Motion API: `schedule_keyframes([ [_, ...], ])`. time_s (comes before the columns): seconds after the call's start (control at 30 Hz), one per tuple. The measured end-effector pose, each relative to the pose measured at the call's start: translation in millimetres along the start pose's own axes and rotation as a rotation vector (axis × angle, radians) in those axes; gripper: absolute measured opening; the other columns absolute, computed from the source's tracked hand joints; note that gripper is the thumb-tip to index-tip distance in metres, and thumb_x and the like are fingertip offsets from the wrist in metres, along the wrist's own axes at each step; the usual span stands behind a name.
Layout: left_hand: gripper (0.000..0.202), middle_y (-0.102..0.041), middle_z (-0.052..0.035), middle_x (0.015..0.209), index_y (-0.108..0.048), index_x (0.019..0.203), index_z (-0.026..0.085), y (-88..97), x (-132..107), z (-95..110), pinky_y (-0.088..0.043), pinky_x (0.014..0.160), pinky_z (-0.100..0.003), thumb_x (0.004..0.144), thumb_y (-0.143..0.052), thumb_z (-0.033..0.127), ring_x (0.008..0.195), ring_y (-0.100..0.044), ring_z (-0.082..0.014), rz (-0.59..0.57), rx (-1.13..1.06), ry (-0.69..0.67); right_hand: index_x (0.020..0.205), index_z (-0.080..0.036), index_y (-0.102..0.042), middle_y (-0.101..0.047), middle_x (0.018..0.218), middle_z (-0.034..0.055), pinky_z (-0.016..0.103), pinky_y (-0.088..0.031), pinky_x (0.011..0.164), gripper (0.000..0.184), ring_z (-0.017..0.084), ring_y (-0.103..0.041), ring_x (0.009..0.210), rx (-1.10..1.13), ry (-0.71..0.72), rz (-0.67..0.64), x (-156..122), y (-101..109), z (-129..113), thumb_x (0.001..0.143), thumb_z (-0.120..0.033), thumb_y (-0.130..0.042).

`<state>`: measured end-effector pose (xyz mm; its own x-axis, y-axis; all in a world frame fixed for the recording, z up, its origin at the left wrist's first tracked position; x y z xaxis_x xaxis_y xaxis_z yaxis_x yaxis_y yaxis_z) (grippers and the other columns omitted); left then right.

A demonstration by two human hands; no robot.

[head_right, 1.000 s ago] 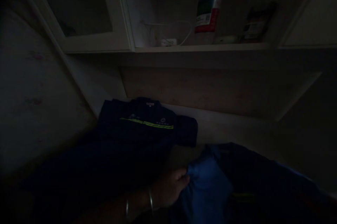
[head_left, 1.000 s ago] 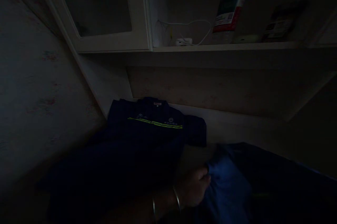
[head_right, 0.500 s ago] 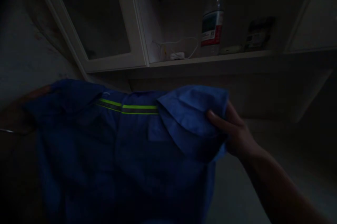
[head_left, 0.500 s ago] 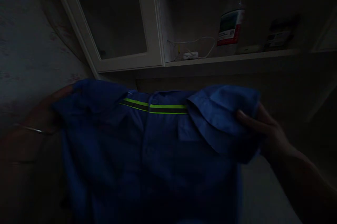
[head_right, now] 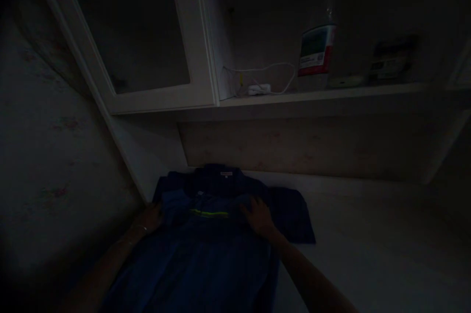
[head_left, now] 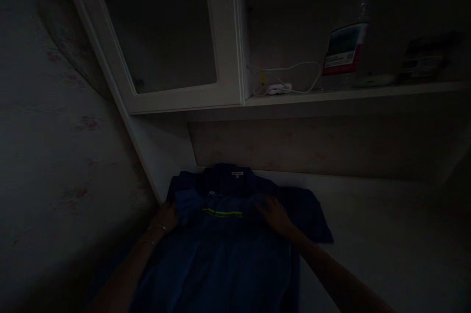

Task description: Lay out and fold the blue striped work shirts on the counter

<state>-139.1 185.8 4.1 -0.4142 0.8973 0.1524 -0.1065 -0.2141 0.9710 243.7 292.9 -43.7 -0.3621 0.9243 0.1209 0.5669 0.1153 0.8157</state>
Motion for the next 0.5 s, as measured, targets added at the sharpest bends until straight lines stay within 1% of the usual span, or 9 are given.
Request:
schedule_keyframes([
  [0.07,0.06,-0.056,-0.0241,0.131,-0.051,0.132,0.004,-13.0,6.8,8.6,-0.039,0.104,-0.045,0.088,-0.042,0.044,0.121,-0.053,-0.0338,0.027,0.05,-0.037,0.146,-0.017,-0.039,-0.038,0.151,0.0158,0.051,-0.032,0.11,0.073,0.035,-0.037,0.137,-0.1,0.074,-0.059,2.8,-9.5,-13.5,0.087,-0.057,-0.05],
  [0.13,0.076,-0.05,-0.0237,0.138,-0.042,0.14,0.005,-20.9,11.6,21.4,-0.038,0.104,-0.048,0.088,-0.037,0.059,0.124,-0.05,-0.0368,0.077,0.108,-0.098,0.145,-0.018,-0.04,-0.043,0.148,0.0173,0.052,-0.037,0.105,0.078,0.037,-0.045,0.13,-0.188,0.118,-0.176,8.7,-21.0,-23.0,0.079,-0.053,-0.062],
  [0.17,0.082,-0.048,-0.0225,0.14,-0.038,0.144,0.007,-25.5,12.7,27.3,-0.039,0.103,-0.049,0.085,-0.038,0.065,0.124,-0.049,-0.0376,0.084,0.139,-0.122,0.142,-0.016,-0.045,-0.05,0.141,0.0195,0.052,-0.041,0.1,0.073,0.038,-0.051,0.124,-0.207,0.108,-0.226,12.3,-26.2,-24.2,0.079,-0.046,-0.064],
  [0.23,0.086,-0.048,-0.0214,0.141,-0.035,0.146,0.01,-37.9,12.7,33.9,-0.043,0.099,-0.049,0.082,-0.045,0.066,0.123,-0.051,-0.0385,0.016,0.193,-0.123,0.129,-0.013,-0.057,-0.062,0.124,0.0222,0.051,-0.046,0.092,0.051,0.037,-0.061,0.11,-0.207,0.062,-0.266,19.5,-32.5,-19.9,0.081,-0.029,-0.061],
  [0.3,0.069,-0.054,-0.0204,0.135,-0.046,0.14,0.012,-51.2,11.1,32.9,-0.046,0.095,-0.047,0.085,-0.048,0.053,0.118,-0.057,-0.0364,-0.123,0.213,-0.089,0.113,-0.012,-0.066,-0.069,0.108,0.021,0.049,-0.048,0.087,0.034,0.035,-0.066,0.099,-0.173,0.02,-0.253,25.0,-30.0,-7.3,0.082,-0.017,-0.054],
  [0.37,0.044,-0.064,-0.0166,0.125,-0.061,0.124,0.015,-57.9,10.3,26.8,-0.048,0.093,-0.04,0.087,-0.047,0.035,0.111,-0.063,-0.0304,-0.225,0.206,-0.077,0.104,-0.013,-0.069,-0.072,0.1,0.0172,0.043,-0.049,0.085,0.028,0.031,-0.068,0.093,-0.103,-0.011,-0.21,26.3,-15.7,13.4,0.082,-0.014,-0.051],
  [0.4,0.038,-0.067,-0.0143,0.12,-0.065,0.117,0.017,-56.9,11.1,22.3,-0.048,0.093,-0.036,0.087,-0.045,0.028,0.109,-0.064,-0.0269,-0.243,0.195,-0.079,0.101,-0.014,-0.07,-0.072,0.097,0.0152,0.039,-0.05,0.084,0.026,0.028,-0.069,0.091,-0.057,-0.031,-0.17,24.5,-3.8,27.0,0.083,-0.015,-0.05],
  [0.43,0.037,-0.068,-0.0127,0.118,-0.066,0.115,0.018,-52.7,12.6,16.3,-0.047,0.094,-0.033,0.088,-0.042,0.024,0.109,-0.065,-0.024,-0.241,0.184,-0.071,0.099,-0.015,-0.07,-0.073,0.095,0.0135,0.036,-0.05,0.082,0.026,0.025,-0.069,0.089,-0.005,-0.056,-0.117,20.7,10.8,42.6,0.085,-0.017,-0.048],
  [0.5,0.042,-0.067,-0.0142,0.121,-0.06,0.124,0.016,-36.5,17.0,-0.8,-0.048,0.093,-0.032,0.091,-0.033,0.022,0.11,-0.065,-0.0226,-0.202,0.176,-0.011,0.094,-0.016,-0.07,-0.073,0.09,0.0117,0.032,-0.051,0.076,0.027,0.022,-0.068,0.082,0.105,-0.123,0.02,7.3,44.7,77.9,0.088,-0.023,-0.045],
])
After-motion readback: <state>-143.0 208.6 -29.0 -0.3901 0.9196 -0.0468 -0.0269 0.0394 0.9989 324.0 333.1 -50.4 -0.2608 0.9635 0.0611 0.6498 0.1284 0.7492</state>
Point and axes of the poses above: each hand's wrist, its own x-axis towards the middle knuckle, its own y-axis out of the back of the hand, z = x × y, the point moved 3 cm from there along x, towards the middle knuckle
